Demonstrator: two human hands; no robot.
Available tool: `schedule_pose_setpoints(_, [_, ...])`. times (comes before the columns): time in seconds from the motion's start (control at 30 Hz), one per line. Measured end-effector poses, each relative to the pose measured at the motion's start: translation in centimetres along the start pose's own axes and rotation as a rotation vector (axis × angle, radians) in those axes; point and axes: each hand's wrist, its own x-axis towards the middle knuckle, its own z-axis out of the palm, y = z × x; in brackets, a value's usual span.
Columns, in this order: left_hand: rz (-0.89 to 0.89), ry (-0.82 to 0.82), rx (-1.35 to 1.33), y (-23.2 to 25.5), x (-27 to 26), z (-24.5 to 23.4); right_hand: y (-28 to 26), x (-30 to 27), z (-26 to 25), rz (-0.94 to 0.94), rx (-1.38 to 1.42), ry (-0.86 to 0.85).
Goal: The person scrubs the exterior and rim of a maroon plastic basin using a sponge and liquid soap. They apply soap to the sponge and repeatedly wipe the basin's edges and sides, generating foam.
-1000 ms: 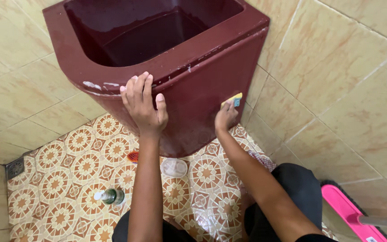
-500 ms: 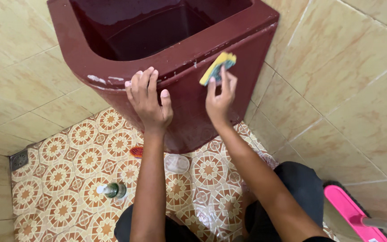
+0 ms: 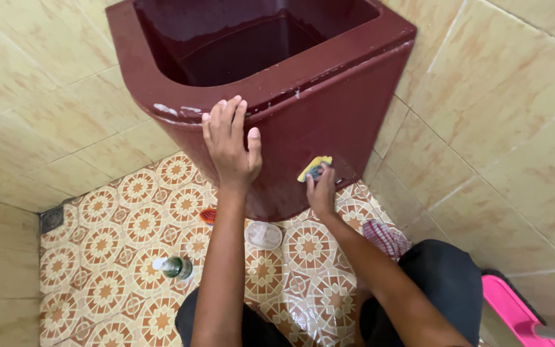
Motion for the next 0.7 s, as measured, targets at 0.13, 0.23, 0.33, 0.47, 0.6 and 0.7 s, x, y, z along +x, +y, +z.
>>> schedule_pose_setpoints(0.13, [0.016, -0.013, -0.003, -0.3, -0.2, 0.0, -3.6, 2.2, -0.9, -0.141, 0.196, 0.175])
schedule_pose_setpoints(0.23, [0.02, -0.001, 0.052, -0.5, -0.7, 0.7, -8.1, 4.1, -2.6, -0.212, 0.306, 0.257])
schedule_pose_setpoints(0.33, [0.032, 0.02, 0.104, -0.8, -1.4, 2.0, -12.6, 4.5, -4.8, -0.324, 0.454, 0.237])
schedule_pose_setpoints(0.47, [0.027, 0.046, 0.209, -1.0, -4.5, 3.6, -16.9, 2.3, -6.3, -0.42, 0.503, 0.087])
schedule_pose_setpoints(0.6, [0.113, -0.078, 0.247, -0.9, -9.4, 4.7, -19.2, 0.9, -7.6, -0.553, 0.54, -0.117])
schedule_pose_setpoints(0.7, [0.101, -0.16, 0.203, -1.4, -11.8, 5.3, -20.5, 0.7, -8.7, -0.668, 0.556, -0.28])
